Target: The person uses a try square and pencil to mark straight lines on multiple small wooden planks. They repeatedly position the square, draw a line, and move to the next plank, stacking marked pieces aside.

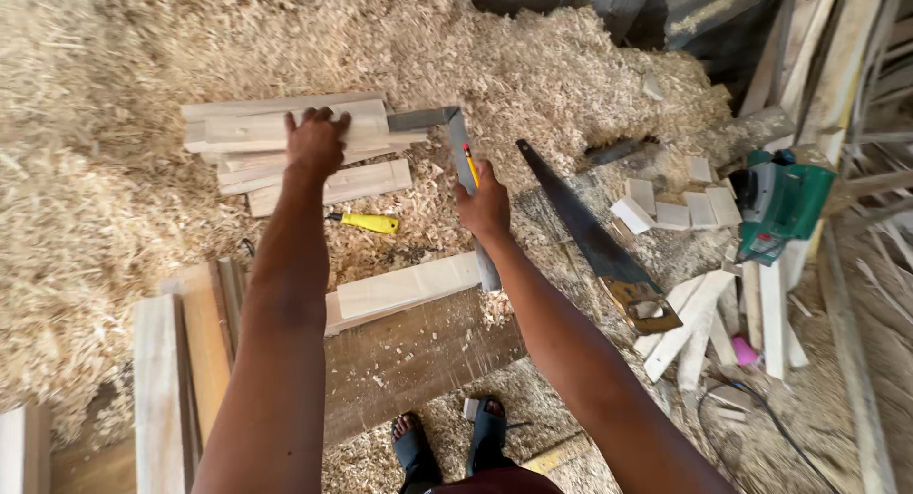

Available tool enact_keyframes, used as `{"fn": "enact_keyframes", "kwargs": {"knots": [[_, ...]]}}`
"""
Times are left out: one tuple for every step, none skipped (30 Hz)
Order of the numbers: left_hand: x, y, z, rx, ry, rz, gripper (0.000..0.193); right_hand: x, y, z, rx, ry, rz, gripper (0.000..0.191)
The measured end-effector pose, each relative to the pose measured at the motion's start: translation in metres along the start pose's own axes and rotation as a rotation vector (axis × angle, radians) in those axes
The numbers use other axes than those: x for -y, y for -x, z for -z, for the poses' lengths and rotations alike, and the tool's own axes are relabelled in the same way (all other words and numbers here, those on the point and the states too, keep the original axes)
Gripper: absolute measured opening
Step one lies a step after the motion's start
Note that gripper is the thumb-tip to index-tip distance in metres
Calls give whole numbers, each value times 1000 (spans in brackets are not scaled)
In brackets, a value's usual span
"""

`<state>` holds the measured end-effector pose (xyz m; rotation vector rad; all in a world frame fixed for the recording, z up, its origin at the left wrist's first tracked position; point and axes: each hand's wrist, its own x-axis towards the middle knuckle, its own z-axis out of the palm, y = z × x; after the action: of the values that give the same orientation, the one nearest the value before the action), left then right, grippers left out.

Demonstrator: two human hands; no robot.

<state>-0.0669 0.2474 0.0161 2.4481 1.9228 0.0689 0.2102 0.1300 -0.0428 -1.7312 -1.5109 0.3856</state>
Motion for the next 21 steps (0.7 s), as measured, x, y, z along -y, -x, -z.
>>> {"fn": "enact_keyframes", "kwargs": {"knots": [[1,-3,-1,4,-7,3,62,-8,6,4,24,-8,-52,52],[2,-5,-3,13,23,19,59,-15,13,7,50,-17,-106,53],[4,-6,-5,22,52,34,57,-22,21,10,75,-28,-160,53],[3,-6,-8,31,82,51,54,-28,30,14,70,-5,-167,53],[3,-5,-10,35,110,72,55,-32,37,16,63,14,-170,54],[3,-3,-12,38,136,93,56,-35,43,18,57,30,-172,55],[3,-1,-15,44,162,115,57,-38,49,20,44,24,-141,55],[1,-2,-16,25,140,99,60,-41,54,22,30,16,-109,55],[-2,-3,-18,7,118,84,65,-44,59,24,17,7,-77,54],[-3,-1,-20,-10,93,72,70,-47,65,25,42,2,-135,54],[-6,2,-22,-49,50,49,75,-50,68,27,65,-4,-189,53],[-14,8,-29,-86,6,25,80,-54,74,29,91,-11,-244,53],[-23,16,-37,-121,-36,3,86,-58,79,30,47,-35,-175,46],[-33,25,-45,-138,30,-30,86,-63,84,31,1,-61,-105,39],[-45,37,-56,-154,98,-63,86,-67,90,31,-44,-84,-36,32],[-56,49,-64,-124,177,-82,90,-69,97,30,13,-50,-124,27],[-70,62,-72,-93,259,-103,93,-73,103,31,70,-14,-211,23],[-84,77,-80,-43,301,-135,97,-77,109,31,126,23,-296,20],[-96,89,-85,4,341,-167,102,-79,113,30,156,-4,-337,20],[-108,101,-89,38,348,-178,106,-80,119,28,186,-32,-380,20],[-118,113,-92,73,355,-189,110,-82,127,26,215,-58,-425,21]]}}
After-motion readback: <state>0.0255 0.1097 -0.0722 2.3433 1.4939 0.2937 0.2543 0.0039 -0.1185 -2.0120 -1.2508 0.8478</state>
